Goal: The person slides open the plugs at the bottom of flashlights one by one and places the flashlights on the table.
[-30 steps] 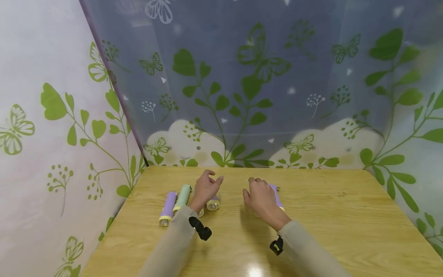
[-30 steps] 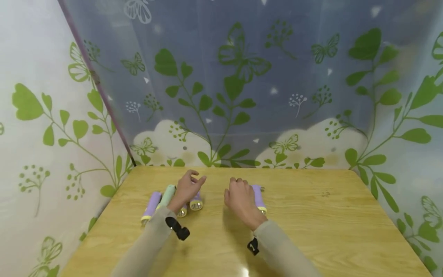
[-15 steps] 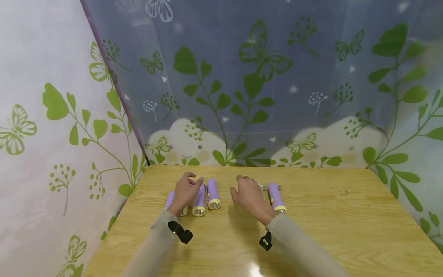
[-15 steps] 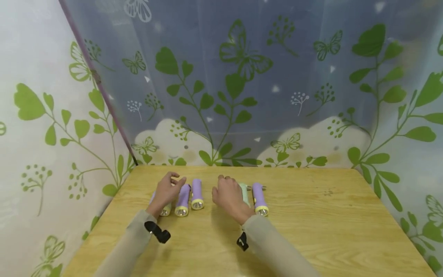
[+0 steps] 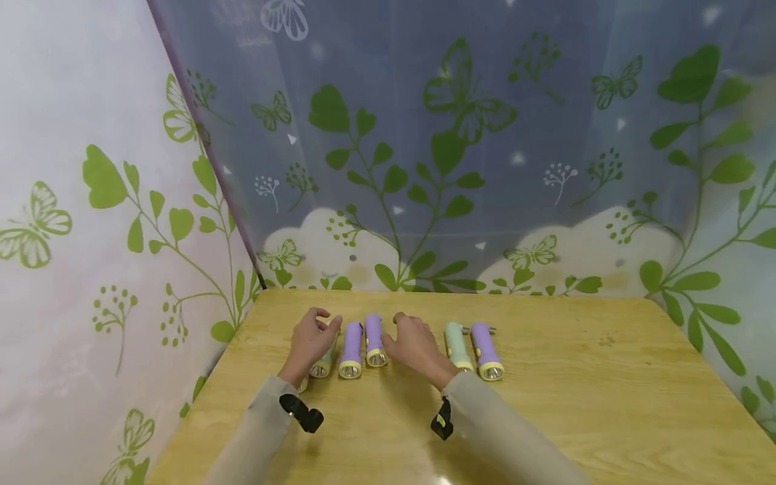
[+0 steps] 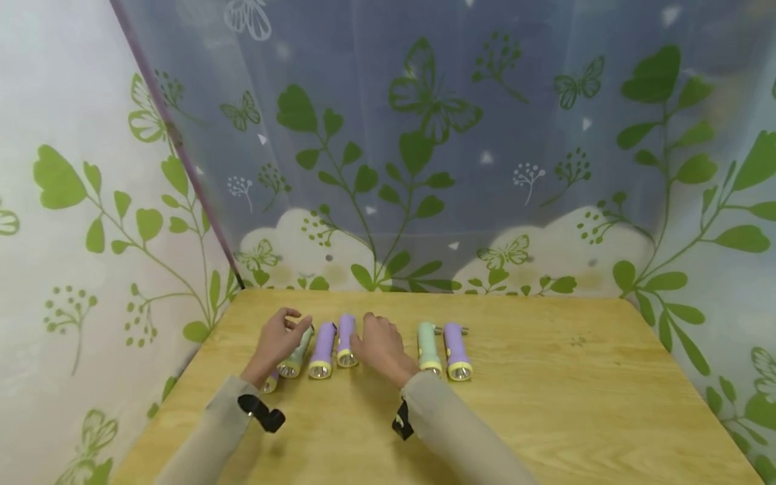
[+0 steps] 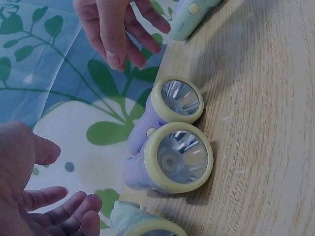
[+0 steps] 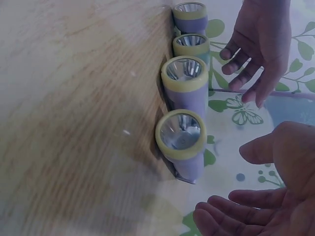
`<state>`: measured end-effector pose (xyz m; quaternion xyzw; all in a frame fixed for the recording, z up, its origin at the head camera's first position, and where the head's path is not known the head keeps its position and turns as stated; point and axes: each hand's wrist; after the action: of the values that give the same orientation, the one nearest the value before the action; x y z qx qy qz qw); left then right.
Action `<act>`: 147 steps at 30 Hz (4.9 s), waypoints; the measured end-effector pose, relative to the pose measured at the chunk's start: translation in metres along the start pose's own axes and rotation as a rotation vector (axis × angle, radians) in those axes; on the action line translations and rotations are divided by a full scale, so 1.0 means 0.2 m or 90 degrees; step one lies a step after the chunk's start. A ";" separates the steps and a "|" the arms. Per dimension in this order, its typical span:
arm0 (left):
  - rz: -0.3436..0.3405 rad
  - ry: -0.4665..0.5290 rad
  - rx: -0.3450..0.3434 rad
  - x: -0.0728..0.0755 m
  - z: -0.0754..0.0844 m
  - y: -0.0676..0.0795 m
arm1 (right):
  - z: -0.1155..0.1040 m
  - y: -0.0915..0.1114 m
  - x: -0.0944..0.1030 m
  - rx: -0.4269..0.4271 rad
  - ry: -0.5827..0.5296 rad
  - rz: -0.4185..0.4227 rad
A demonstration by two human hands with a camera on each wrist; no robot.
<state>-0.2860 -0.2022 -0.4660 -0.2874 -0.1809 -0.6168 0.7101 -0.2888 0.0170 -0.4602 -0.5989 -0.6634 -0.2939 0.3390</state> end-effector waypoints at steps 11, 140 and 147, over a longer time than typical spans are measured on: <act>0.005 -0.031 0.004 0.06 -0.05 0.00 | -0.02 -0.03 -0.10 -0.049 -0.071 -0.047; -0.035 0.120 -0.005 -0.17 0.08 0.01 | 0.12 -0.01 -0.15 -0.084 -0.150 -0.014; -0.048 0.149 -0.013 -0.17 0.12 -0.03 | 0.12 -0.03 -0.11 -0.086 -0.159 0.000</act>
<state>-0.2952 -0.1615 -0.4674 -0.2135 -0.1011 -0.6742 0.6998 -0.2962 0.0221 -0.4915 -0.6522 -0.6792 -0.2609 0.2127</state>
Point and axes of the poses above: each hand's wrist, its own y-axis away from the middle knuckle, its own x-axis out of the back of the hand, z = x × y, and after that the axes turned 10 degrees about -x, right-handed
